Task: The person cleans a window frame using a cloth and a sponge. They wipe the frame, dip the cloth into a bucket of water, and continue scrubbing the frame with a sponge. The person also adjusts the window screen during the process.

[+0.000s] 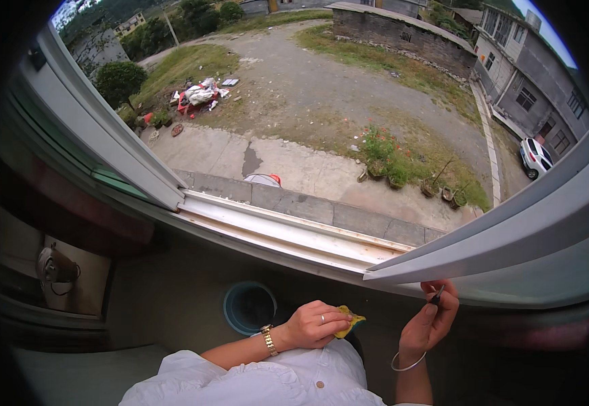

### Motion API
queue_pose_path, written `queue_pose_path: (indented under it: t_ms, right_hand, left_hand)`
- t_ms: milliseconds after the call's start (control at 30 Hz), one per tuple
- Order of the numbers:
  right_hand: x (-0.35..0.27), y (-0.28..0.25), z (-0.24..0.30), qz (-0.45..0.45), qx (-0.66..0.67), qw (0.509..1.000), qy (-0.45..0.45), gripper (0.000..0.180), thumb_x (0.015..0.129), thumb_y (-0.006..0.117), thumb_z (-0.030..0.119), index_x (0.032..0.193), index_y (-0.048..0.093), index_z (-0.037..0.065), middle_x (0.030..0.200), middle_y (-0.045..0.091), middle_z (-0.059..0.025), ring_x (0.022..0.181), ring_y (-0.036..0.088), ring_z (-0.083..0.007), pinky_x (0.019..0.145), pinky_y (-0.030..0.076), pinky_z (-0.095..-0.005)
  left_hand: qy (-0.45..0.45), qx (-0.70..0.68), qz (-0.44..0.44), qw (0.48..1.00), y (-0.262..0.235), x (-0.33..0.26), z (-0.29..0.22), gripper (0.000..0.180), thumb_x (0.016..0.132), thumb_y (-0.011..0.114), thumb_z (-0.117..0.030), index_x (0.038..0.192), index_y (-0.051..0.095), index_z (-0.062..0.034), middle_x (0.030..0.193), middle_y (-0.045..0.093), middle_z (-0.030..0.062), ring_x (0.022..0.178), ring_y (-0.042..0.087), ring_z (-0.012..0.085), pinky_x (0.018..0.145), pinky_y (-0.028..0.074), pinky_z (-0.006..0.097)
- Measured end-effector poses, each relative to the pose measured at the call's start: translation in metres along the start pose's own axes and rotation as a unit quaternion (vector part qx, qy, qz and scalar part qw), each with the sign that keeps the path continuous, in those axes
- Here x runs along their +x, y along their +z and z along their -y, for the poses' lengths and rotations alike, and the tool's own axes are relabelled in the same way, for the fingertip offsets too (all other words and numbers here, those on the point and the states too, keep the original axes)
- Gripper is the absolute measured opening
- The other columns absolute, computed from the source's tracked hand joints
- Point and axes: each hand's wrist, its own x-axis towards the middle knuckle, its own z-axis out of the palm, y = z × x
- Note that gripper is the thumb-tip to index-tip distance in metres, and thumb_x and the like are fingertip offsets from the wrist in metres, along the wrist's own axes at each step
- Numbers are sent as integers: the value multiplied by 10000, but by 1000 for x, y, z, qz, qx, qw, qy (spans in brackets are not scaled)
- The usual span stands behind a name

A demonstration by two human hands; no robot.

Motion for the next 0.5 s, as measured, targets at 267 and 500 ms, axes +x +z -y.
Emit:
queue_pose_path:
  t_ms: [267,500]
  right_hand:
    - [-10,59,7,18,39,999,-21,250,1067,416,181,1206,526,5,1340,498,-134,1204,524,-210,1077,404,-419]
    - [-8,76,5,-27,-7,999,-21,248,1069,445,191,1170,545,-12,1211,581,-101,1137,559,-185,1046,444,-395]
  left_hand:
    - [-134,85,-118,980,-83,-80,-10,280,695,680,35,956,697,-65,898,729,47,823,698,213,700,528,323]
    - [-123,51,-101,986,-109,-97,0,343,676,652,55,990,683,-80,895,714,53,826,684,230,704,516,337]
